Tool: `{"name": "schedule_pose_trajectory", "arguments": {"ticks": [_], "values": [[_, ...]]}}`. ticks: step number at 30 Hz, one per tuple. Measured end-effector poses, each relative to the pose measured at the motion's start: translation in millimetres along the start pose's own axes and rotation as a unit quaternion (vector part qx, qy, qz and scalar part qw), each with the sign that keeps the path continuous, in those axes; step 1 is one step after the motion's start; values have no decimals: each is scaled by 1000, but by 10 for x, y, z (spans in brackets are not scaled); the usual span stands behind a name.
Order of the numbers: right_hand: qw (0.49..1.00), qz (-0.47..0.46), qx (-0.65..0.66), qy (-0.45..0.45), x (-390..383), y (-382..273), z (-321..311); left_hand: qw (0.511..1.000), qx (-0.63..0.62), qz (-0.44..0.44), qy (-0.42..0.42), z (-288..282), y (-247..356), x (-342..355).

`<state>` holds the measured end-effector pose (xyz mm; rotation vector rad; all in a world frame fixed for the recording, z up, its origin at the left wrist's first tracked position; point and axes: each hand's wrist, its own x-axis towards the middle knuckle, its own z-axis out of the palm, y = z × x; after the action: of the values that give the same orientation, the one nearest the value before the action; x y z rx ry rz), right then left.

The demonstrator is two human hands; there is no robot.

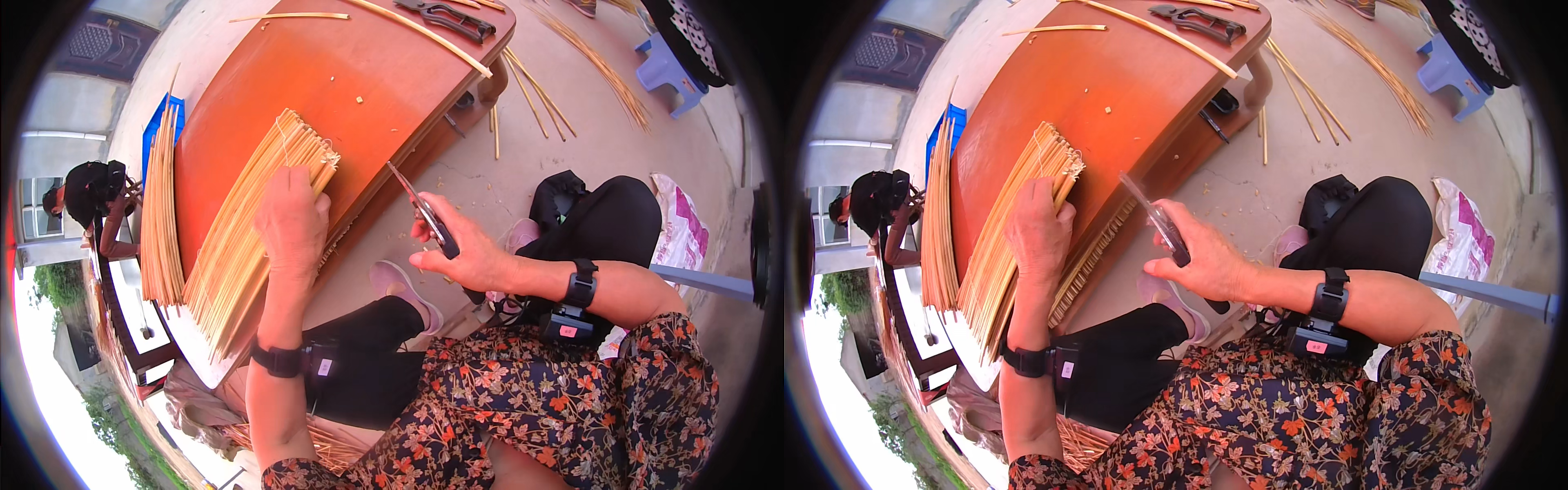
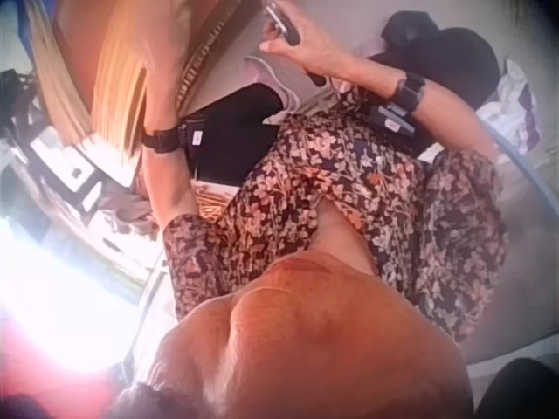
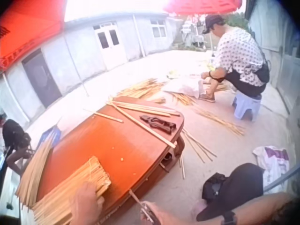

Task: The person trims bundles of reeds with shears, lays them flat on a table to form a mat, and then threads a string through the reeds by hand to bind them together.

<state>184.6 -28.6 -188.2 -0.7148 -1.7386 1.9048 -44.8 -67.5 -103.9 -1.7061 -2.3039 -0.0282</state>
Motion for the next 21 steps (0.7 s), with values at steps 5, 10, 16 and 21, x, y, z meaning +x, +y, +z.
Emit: {"name": "schedule_pose_trajectory", "arguments": {"ticks": [5,10,16,21], "values": [[942,-215,-250,62,43,-159,-189,975,-221,4,27,-513,32,-131],[908,-282,-302,65,124,-366,-226,943,-331,-17,-18,-851,-22,-174],[881,-315,-343,81,154,-504,-244,918,-389,-41,-65,-1064,-21,-175],[864,-357,-343,90,204,-623,-267,912,-397,-41,-95,-1213,59,-170]]}}
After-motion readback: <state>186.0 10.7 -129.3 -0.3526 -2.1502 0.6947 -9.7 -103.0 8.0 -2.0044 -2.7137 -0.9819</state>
